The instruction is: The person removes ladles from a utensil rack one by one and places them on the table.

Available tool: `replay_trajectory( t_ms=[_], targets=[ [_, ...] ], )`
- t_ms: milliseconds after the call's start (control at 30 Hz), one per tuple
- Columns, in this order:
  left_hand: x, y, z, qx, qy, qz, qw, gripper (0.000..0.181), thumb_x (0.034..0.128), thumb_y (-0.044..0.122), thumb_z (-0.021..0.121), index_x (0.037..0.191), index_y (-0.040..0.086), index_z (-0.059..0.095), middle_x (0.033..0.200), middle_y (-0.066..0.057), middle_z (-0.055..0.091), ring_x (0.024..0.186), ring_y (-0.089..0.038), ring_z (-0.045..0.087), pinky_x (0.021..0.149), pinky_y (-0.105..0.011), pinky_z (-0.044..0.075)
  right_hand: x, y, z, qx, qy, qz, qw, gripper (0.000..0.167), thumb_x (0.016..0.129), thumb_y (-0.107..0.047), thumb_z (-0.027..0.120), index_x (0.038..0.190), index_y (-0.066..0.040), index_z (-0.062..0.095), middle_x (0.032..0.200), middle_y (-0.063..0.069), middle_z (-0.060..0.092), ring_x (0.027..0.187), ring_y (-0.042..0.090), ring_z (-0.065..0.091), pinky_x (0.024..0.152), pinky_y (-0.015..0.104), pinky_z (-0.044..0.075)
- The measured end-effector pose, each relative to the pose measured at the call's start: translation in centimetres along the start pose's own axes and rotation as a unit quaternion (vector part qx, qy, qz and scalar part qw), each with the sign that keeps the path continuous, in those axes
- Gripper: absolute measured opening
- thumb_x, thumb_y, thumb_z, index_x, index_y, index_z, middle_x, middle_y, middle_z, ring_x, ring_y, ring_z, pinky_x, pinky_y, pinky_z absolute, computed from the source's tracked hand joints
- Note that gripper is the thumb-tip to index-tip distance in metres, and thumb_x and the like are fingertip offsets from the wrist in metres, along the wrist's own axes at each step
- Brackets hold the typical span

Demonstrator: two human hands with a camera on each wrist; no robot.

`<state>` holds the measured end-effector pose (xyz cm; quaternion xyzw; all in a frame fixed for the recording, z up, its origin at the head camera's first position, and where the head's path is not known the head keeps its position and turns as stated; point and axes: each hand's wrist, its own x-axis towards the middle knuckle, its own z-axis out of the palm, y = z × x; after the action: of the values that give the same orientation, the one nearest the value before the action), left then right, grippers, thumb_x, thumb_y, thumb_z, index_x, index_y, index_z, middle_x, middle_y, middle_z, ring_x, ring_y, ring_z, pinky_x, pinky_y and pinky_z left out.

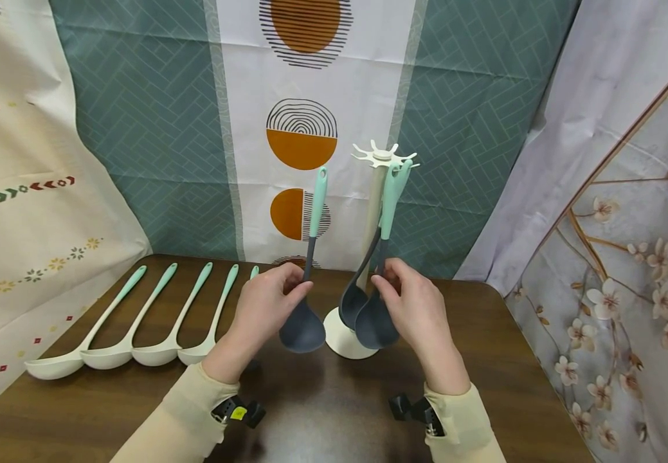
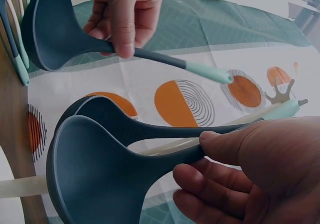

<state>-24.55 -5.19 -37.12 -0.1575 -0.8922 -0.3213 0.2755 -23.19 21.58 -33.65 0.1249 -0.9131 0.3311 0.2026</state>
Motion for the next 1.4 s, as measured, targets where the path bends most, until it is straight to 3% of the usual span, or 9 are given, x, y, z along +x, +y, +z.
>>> replay_trajectory(
  t_ms=[400,867,1400],
  targets=[
    [0.0,-1.1,0.7,0.024,-0.043,-0.026,0.9984,0.013,0.0998,0.024,0.086,0.1,0.013,0.079,0.085,0.001,0.075,0.07,-0.017,0.065,0.06,-0.033,0.051,0.0,0.0,0.0,0.001,-0.002,0.0,1.0,0.009,0.109,-0.024,0.074,0.112,-0.016,0.073,0.088,0.0,0.075,0.083,0.018,0.071,0.077,0.043,0.051],
    [-0.6,-3.2,1.6,0.021,-0.111,-0.058,0.9919,0.014,0.0981,0.018,0.087,0.099,0.009,0.076,0.078,0.001,0.071,0.063,-0.014,0.059,0.057,-0.03,0.051,0.0,-0.2,-0.2,-0.004,-0.005,0.001,1.0,0.009,0.109,-0.024,0.074,0.112,-0.016,0.072,0.088,0.0,0.075,0.083,0.018,0.072,0.078,0.044,0.051],
    [-0.8,-5.0,2.5,0.039,-0.166,-0.079,0.9821,0.021,0.0985,0.015,0.084,0.083,0.011,0.07,0.071,0.003,0.061,0.061,-0.015,0.054,0.055,-0.03,0.042,-0.1,-0.1,-0.1,-0.007,-0.001,-0.004,1.0,0.009,0.109,-0.024,0.074,0.113,-0.017,0.072,0.088,-0.004,0.074,0.084,0.017,0.074,0.079,0.044,0.051]
  ],
)
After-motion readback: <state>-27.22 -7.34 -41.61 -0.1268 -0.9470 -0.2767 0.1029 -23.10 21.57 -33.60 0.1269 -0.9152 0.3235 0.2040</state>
